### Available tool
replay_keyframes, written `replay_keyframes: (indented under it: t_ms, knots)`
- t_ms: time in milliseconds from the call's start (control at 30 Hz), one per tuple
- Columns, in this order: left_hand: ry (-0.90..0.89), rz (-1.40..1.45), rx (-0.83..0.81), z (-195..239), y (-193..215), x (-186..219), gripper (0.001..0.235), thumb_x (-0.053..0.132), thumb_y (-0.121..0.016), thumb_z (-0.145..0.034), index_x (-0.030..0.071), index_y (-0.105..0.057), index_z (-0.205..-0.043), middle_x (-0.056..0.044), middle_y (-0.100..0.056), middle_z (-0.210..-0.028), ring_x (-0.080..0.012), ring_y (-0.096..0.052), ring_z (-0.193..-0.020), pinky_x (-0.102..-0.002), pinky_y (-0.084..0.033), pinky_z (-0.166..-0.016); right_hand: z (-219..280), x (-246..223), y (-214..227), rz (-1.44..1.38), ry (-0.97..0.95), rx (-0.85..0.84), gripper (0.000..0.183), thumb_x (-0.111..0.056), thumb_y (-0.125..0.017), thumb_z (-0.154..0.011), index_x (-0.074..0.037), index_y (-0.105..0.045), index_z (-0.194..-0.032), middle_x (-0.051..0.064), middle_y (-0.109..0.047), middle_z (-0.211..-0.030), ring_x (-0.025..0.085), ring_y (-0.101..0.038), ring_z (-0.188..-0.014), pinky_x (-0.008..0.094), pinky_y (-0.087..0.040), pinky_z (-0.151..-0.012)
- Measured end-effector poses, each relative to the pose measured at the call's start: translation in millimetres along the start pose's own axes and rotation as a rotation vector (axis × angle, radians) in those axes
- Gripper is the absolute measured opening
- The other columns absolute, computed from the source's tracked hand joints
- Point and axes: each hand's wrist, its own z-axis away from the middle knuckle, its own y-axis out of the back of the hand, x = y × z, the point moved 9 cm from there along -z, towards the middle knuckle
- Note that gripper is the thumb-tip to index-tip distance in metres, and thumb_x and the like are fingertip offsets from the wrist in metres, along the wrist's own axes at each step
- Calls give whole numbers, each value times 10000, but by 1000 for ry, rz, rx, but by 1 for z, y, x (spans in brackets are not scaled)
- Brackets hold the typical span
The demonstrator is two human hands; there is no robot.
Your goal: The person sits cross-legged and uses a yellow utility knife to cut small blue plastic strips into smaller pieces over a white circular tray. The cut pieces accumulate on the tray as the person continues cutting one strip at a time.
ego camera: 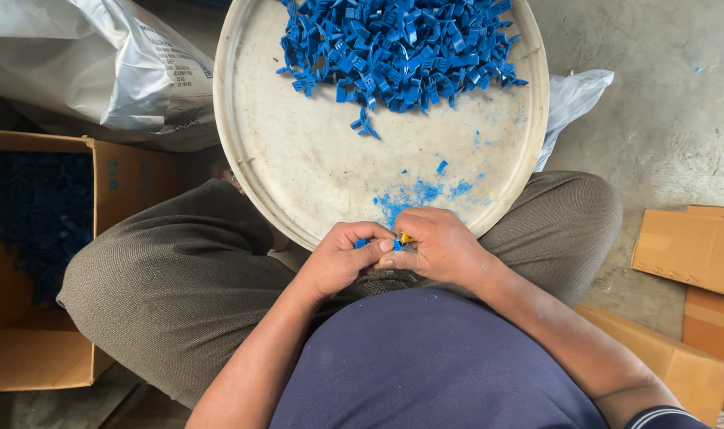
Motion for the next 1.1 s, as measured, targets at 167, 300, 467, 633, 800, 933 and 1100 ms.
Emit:
replay_keyframes:
  t_ms: [167,300,467,633,800,933,1100]
  knots:
    - [-21,-6,-35,0,-2,2,235,233,-656,-1015,13,-737,-1037,31,-623,-750,-40,-486,-639,-216,-382,-562,2,5,-3,-35,-26,-19,639,-659,-693,-809,-54,-495,-755,116,-513,-701,352,-544,-666,450,-424,-589]
    - [-16,5,-49,0,-3,2,232,232,-654,-1010,16,-735,-1036,29,-625,-748,-41,-487,-637,-216,-379,-560,2,5,-4,-55,-17,-41,626,-658,-683,-832,-63,-500,-767,113,-515,-707,352,-547,-682,452,-423,-600]
    - [-9,-6,-26,0,-3,2,228,232,-651,-1013,18,-732,-1021,25,-621,-735,-46,-496,-634,-219,-395,-565,1,2,2,-53,-27,17,641,-665,-702,-793,-56,-508,-765,119,-513,-693,352,-542,-650,443,-425,-583]
    - [-22,52,-41,0,-4,4,228,236,-657,-1016,20,-730,-1026,23,-608,-741,-52,-496,-654,-220,-395,-584,-1,-3,3,-31,3,-3,621,-643,-688,-833,-52,-514,-753,117,-515,-697,353,-546,-660,442,-422,-587]
    - [-12,40,-35,1,-3,1,224,239,-656,-1010,27,-728,-1012,22,-609,-733,-55,-506,-655,-220,-405,-588,1,1,-2,-35,-13,-16,600,-624,-673,-855,-54,-528,-737,116,-511,-683,350,-544,-645,446,-416,-564]
    - [-50,49,-5,-1,-2,5,208,226,-659,-1026,28,-723,-1011,21,-620,-764,-53,-532,-678,-214,-422,-590,1,2,-3,7,9,7,574,-594,-681,-870,-57,-541,-723,111,-514,-658,347,-547,-629,452,-419,-564]
    - [-101,94,249,4,17,12,131,170,-709,-966,50,-657,-959,-12,-648,-759,-85,-561,-607,-220,-401,-469,3,13,-1,-3,-31,-16,476,-481,-737,-864,-61,-586,-698,108,-582,-655,334,-595,-632,437,-458,-569]
